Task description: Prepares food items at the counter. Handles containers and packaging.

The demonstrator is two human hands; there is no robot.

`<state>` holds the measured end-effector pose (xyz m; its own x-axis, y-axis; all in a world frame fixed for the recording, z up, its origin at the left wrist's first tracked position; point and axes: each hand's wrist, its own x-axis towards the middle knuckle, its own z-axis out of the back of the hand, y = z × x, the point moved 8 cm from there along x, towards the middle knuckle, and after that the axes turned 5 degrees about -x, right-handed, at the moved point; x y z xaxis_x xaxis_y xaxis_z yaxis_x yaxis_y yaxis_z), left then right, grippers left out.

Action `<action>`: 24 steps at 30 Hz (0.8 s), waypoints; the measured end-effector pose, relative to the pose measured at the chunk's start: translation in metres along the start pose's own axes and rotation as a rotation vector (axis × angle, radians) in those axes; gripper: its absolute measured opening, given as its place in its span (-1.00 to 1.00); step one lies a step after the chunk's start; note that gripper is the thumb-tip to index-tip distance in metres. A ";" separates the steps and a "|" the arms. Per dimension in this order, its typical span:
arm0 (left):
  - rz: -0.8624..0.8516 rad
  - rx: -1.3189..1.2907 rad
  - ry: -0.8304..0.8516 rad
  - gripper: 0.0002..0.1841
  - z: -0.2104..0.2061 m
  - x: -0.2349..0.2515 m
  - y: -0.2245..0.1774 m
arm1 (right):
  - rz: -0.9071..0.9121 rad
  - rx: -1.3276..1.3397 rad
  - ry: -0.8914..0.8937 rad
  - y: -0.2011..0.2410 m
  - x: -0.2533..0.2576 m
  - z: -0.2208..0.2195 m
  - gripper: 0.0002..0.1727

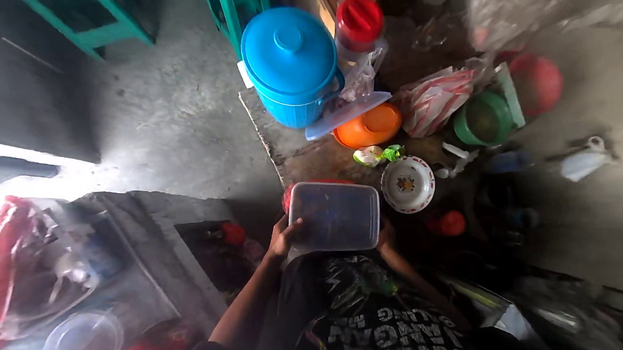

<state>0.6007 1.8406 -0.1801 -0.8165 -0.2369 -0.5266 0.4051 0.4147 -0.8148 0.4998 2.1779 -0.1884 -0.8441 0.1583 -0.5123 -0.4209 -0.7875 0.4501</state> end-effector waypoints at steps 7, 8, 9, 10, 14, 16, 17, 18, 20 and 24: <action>-0.029 -0.005 -0.010 -0.57 -0.006 -0.014 -0.028 | -0.076 -0.091 -0.074 -0.049 0.001 0.035 -0.50; -0.037 -0.014 -0.021 -0.58 -0.006 -0.015 -0.031 | -0.074 -0.107 -0.057 -0.061 0.000 0.040 -0.51; -0.041 -0.020 -0.033 -0.59 -0.006 -0.016 -0.034 | -0.072 -0.123 -0.030 -0.074 -0.003 0.045 -0.50; -0.043 -0.027 -0.047 -0.59 -0.006 -0.016 -0.036 | -0.072 -0.138 -0.013 -0.087 -0.008 0.050 -0.48; -0.047 -0.039 -0.091 -0.62 -0.004 -0.004 -0.032 | -0.174 -0.055 -0.077 -0.136 -0.033 0.072 -0.51; -0.053 -0.029 -0.111 -0.64 -0.002 0.004 -0.029 | -0.203 -0.026 -0.111 -0.154 -0.046 0.083 -0.52; -0.054 -0.023 -0.123 -0.66 0.000 0.009 -0.027 | -0.204 -0.020 -0.130 -0.163 -0.053 0.088 -0.53; -0.052 -0.007 -0.131 -0.66 0.001 0.013 -0.024 | -0.195 -0.008 -0.159 -0.171 -0.060 0.093 -0.54; -0.045 0.012 -0.141 -0.65 0.004 0.024 -0.019 | -0.190 0.030 -0.175 -0.184 -0.070 0.099 -0.54; -0.048 -0.029 -0.177 -0.68 0.000 0.043 -0.014 | -0.206 0.068 -0.173 -0.188 -0.089 0.111 -0.51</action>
<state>0.5595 1.8242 -0.1914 -0.7481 -0.4071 -0.5240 0.3536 0.4237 -0.8340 0.6170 2.3775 -0.1461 -0.7802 0.4148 -0.4682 -0.6058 -0.6877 0.4002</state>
